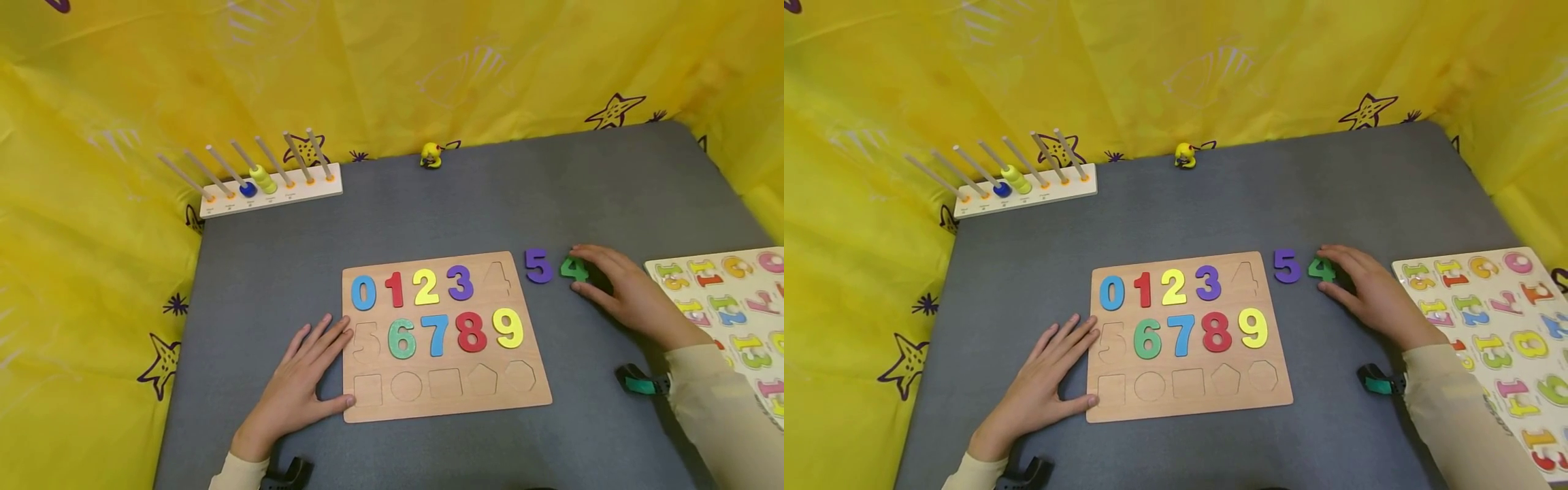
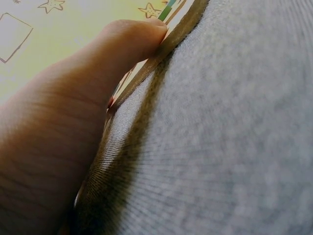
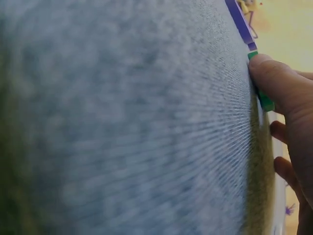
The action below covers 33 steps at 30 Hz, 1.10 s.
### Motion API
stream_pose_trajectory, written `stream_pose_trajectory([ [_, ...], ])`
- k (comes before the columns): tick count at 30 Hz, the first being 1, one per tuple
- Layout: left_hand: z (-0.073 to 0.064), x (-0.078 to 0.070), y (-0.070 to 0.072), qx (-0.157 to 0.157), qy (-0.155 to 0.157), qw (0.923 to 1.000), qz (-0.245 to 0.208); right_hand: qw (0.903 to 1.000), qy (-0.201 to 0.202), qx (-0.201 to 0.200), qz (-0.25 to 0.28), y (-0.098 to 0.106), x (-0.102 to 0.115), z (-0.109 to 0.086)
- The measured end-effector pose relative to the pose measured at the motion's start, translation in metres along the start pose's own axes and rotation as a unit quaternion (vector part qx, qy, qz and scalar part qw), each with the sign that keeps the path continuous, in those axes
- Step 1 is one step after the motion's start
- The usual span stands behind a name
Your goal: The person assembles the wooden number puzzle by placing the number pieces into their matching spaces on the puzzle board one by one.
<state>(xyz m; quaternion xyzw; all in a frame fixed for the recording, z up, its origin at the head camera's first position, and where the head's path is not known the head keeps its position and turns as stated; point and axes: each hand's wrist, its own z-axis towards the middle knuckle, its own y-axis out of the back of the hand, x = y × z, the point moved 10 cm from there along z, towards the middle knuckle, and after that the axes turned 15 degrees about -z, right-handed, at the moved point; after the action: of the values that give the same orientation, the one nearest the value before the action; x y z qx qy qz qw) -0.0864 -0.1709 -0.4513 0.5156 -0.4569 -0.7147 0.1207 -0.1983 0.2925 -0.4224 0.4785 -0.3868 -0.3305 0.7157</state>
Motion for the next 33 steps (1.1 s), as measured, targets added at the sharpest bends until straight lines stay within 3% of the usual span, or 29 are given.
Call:
stream_pose_trajectory([
  [7,0.001,-0.001,0.0,0.003,0.002,1.0,0.0,1.0,-0.003,-0.005,0.002,0.005,0.006,0.006],
  [14,0.0,-0.001,0.0,0.003,-0.002,1.0,0.0,0.9998,0.012,0.012,0.002,0.005,0.038,0.019],
  [24,0.0,0.0,0.0,0.002,0.002,1.0,-0.001,0.9949,0.088,0.049,0.0,-0.019,0.095,0.053],
  [33,-0.001,-0.002,0.001,-0.006,-0.009,0.9999,0.0,0.9927,0.083,0.085,-0.022,-0.042,0.101,0.065],
])
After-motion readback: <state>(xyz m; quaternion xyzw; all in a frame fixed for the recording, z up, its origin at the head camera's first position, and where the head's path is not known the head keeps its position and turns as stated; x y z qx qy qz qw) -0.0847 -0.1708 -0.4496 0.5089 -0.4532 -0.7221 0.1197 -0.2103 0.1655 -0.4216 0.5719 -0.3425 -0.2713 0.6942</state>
